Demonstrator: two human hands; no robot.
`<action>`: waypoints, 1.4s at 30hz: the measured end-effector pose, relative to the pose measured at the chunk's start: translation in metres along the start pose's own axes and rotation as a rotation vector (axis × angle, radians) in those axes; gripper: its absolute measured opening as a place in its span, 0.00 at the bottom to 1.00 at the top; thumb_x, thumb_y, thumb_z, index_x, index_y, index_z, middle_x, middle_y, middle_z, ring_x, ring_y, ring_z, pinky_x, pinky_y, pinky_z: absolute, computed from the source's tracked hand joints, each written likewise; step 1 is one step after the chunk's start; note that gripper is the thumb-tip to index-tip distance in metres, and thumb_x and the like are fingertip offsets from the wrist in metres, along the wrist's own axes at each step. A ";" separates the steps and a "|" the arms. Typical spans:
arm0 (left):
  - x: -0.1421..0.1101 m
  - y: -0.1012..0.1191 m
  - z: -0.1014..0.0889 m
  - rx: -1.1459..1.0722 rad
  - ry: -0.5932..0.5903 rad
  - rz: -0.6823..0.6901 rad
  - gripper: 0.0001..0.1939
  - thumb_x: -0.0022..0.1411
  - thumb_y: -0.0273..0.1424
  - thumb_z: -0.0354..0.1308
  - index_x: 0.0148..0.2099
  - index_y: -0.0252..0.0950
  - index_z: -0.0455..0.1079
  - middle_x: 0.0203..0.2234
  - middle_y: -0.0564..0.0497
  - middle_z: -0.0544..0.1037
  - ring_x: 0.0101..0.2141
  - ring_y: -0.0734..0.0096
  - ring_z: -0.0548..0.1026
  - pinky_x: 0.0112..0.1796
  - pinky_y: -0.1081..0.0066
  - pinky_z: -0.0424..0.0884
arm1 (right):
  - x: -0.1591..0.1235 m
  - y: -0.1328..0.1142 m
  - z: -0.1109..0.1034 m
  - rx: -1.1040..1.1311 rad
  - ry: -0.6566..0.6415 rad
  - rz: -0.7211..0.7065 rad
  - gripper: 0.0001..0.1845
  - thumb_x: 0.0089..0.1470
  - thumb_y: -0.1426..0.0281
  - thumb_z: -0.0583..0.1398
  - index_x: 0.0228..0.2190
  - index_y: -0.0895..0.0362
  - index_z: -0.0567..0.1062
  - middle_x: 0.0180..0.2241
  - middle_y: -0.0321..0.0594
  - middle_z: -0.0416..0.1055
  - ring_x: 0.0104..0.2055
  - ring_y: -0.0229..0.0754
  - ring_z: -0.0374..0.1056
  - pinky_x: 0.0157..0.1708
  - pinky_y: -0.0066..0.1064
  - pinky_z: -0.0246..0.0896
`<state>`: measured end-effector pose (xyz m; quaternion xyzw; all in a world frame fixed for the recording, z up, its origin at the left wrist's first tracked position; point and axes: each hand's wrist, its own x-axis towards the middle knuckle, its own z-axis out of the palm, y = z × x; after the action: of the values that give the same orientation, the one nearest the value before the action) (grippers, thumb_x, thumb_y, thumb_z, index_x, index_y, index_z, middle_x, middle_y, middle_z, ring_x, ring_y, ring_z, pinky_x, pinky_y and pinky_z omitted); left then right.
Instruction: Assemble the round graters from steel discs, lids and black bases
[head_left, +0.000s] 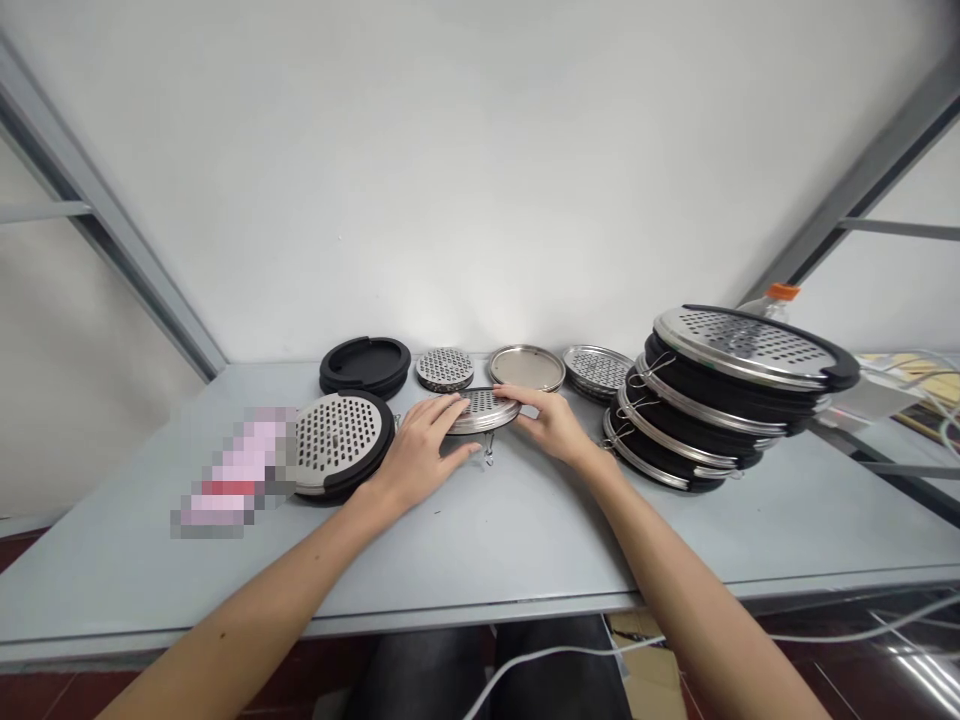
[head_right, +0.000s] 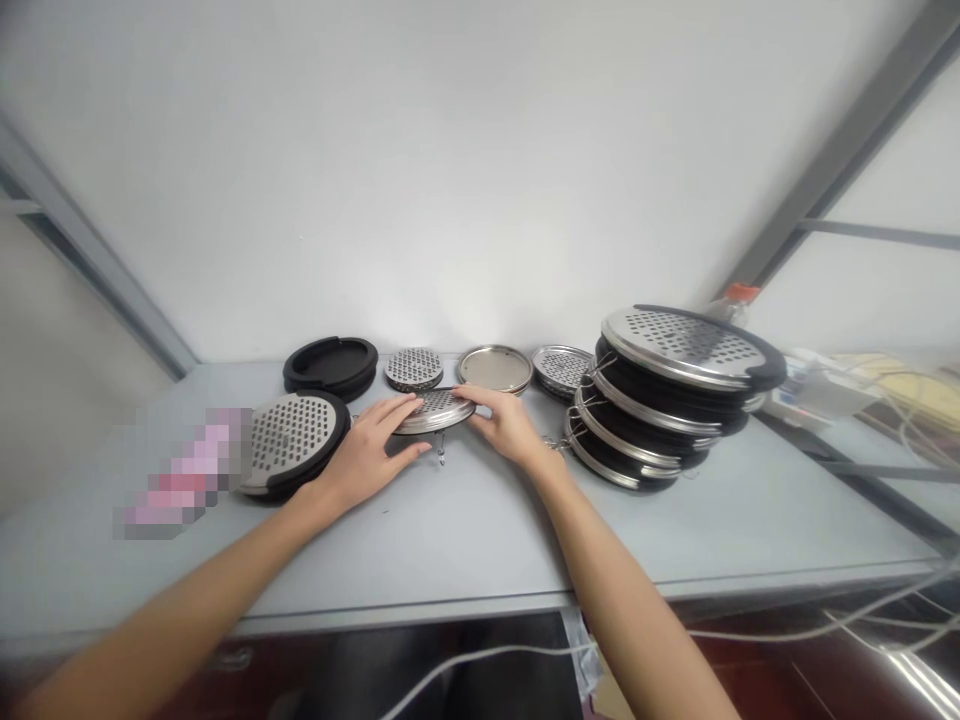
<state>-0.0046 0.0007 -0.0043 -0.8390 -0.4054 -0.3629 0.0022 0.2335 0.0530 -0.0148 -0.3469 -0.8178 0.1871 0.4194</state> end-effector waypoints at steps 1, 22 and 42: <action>0.000 0.001 -0.001 -0.019 0.006 0.005 0.22 0.62 0.35 0.59 0.57 0.38 0.64 0.51 0.44 0.72 0.52 0.57 0.69 0.53 0.54 0.65 | 0.000 -0.001 -0.001 0.015 -0.006 0.008 0.21 0.52 0.73 0.59 0.49 0.53 0.74 0.50 0.42 0.73 0.53 0.48 0.68 0.56 0.42 0.59; 0.005 0.012 -0.011 -0.106 0.501 0.047 0.32 0.59 0.33 0.61 0.62 0.39 0.54 0.53 0.43 0.70 0.53 0.59 0.70 0.53 0.56 0.68 | 0.006 -0.004 -0.013 0.429 0.020 0.254 0.15 0.46 0.63 0.65 0.37 0.57 0.78 0.33 0.38 0.77 0.38 0.45 0.72 0.43 0.38 0.66; -0.006 0.003 -0.052 -0.103 0.555 0.071 0.13 0.58 0.28 0.62 0.47 0.38 0.69 0.39 0.49 0.79 0.40 0.65 0.78 0.43 0.65 0.75 | 0.004 -0.002 -0.008 0.749 -0.060 0.385 0.22 0.51 0.58 0.62 0.47 0.53 0.74 0.50 0.47 0.71 0.49 0.49 0.70 0.48 0.43 0.65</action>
<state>-0.0366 -0.0211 0.0313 -0.7202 -0.3408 -0.5985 0.0831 0.2378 0.0544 -0.0068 -0.3113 -0.6253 0.5566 0.4498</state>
